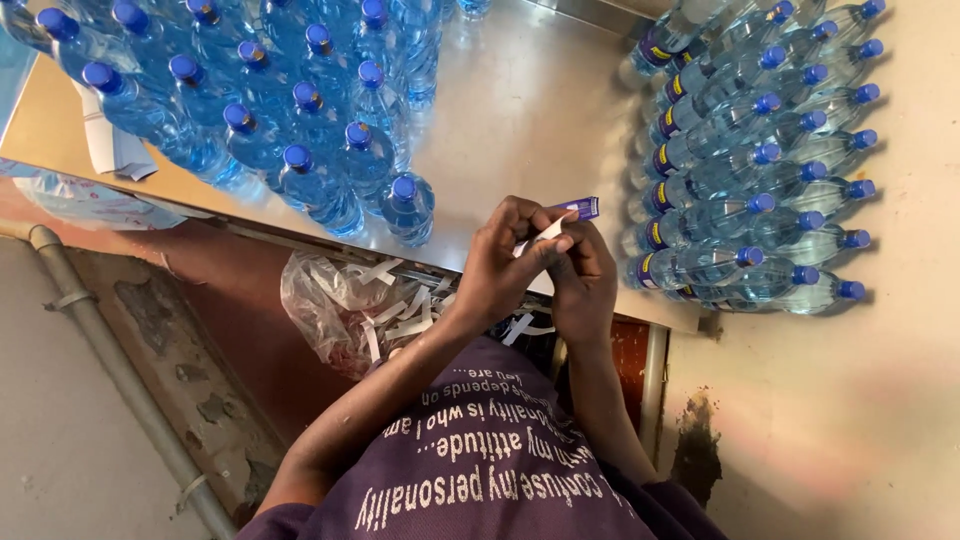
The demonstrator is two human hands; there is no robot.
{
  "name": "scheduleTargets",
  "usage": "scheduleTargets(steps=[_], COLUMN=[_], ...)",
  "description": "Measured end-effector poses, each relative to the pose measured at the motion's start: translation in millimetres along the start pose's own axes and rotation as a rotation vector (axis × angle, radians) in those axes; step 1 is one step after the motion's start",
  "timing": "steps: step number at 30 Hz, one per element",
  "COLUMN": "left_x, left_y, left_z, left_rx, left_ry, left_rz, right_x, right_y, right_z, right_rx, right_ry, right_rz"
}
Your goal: Manually applying adhesive labels to plastic water bottles at a workstation.
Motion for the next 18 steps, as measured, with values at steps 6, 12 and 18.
scheduleTargets(steps=[6,12,18], left_x=[16.1,-8.5,19.2], left_y=[-21.2,6.6,-22.5], left_z=[1.8,8.4,9.5], left_rx=[-0.023,0.054,-0.082], left_ry=[-0.018,-0.018,-0.108], left_rz=[0.249,-0.156,0.316], right_x=[-16.6,-18.5,-16.0], right_y=[-1.9,3.1,4.2], right_z=[9.1,15.6,18.1], right_rx=[-0.044,-0.019,-0.053], right_ry=[0.059,0.079,0.111], right_rz=[-0.070,-0.083,-0.133])
Point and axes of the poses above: each hand's wrist, its own z-axis away from the middle knuckle, its own y-axis out of the palm, x = y × z, the point moved 9 cm from there along -z, towards the middle knuckle, and after that the axes turned 14 degrees about z, right-handed, at the moved point
